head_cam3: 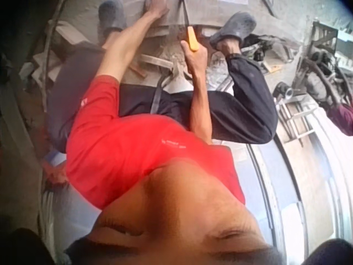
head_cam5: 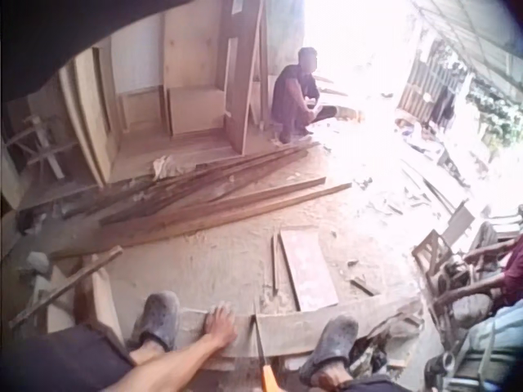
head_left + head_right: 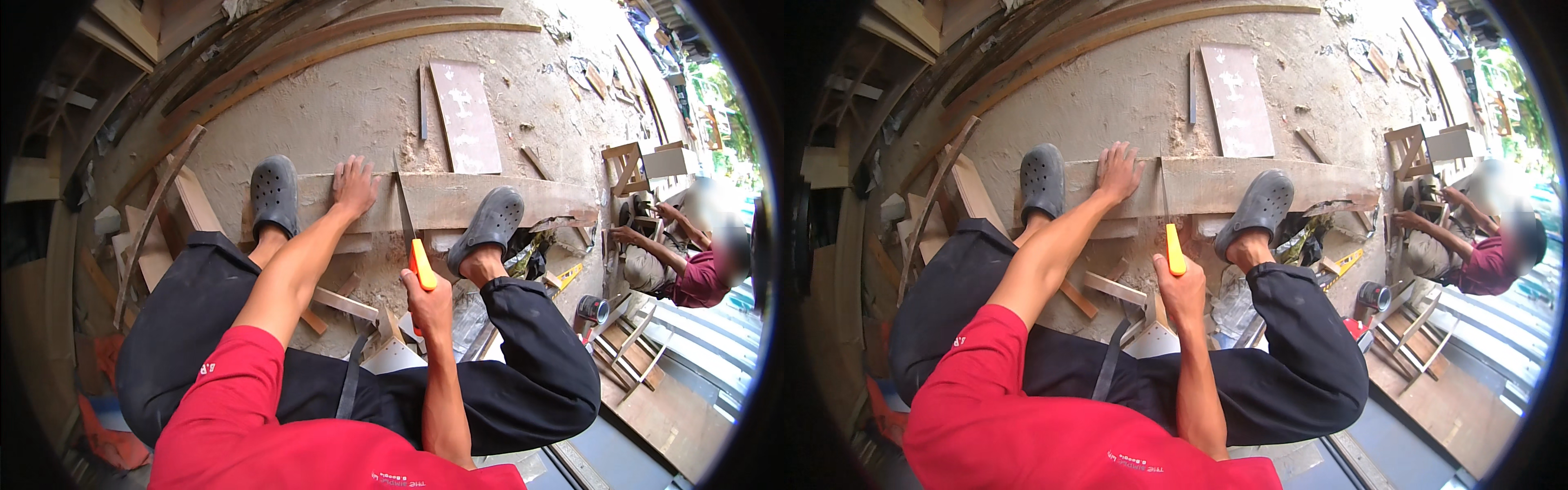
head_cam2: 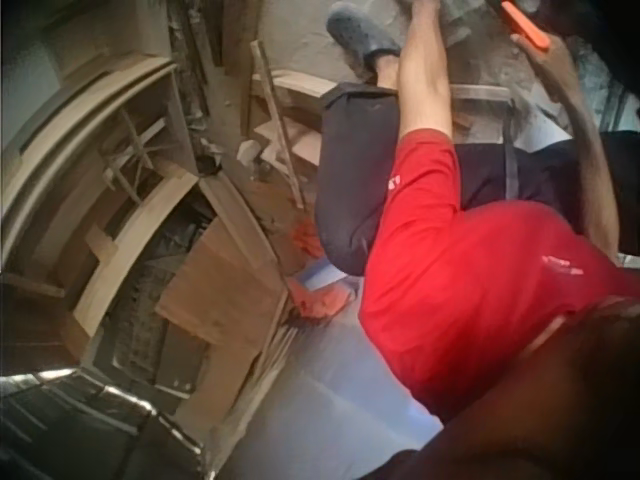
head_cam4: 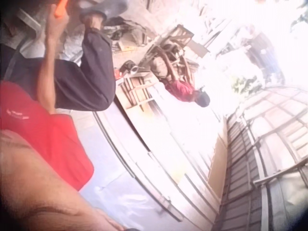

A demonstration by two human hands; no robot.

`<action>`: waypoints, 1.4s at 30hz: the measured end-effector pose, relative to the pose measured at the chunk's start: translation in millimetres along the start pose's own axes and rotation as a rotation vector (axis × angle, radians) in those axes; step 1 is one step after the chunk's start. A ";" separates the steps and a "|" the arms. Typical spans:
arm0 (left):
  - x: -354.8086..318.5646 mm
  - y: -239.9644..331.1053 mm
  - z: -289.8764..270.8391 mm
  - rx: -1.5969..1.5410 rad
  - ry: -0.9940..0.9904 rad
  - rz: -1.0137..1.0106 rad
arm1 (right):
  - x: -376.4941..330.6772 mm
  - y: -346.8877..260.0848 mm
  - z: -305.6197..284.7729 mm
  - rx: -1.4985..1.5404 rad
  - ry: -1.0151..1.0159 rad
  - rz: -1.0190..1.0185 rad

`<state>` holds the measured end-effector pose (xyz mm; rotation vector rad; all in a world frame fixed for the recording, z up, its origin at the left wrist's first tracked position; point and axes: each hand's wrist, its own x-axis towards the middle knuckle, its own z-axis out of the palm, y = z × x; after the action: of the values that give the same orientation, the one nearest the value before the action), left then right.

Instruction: The person sits on the floor and uses a hand saw to cut a piece of wood that is secured between their feet. They maintain a steady sawing motion throughout the clip.

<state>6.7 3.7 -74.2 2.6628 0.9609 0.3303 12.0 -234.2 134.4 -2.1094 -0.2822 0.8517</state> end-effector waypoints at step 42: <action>4.5 4.1 36.9 -0.032 0.011 -0.057 | -47.0 -11.7 -10.0 -0.091 0.143 -0.056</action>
<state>23.8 -3.5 -106.7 2.6021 1.0242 0.3448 -15.4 -254.9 170.0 -2.2238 -0.3080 0.6625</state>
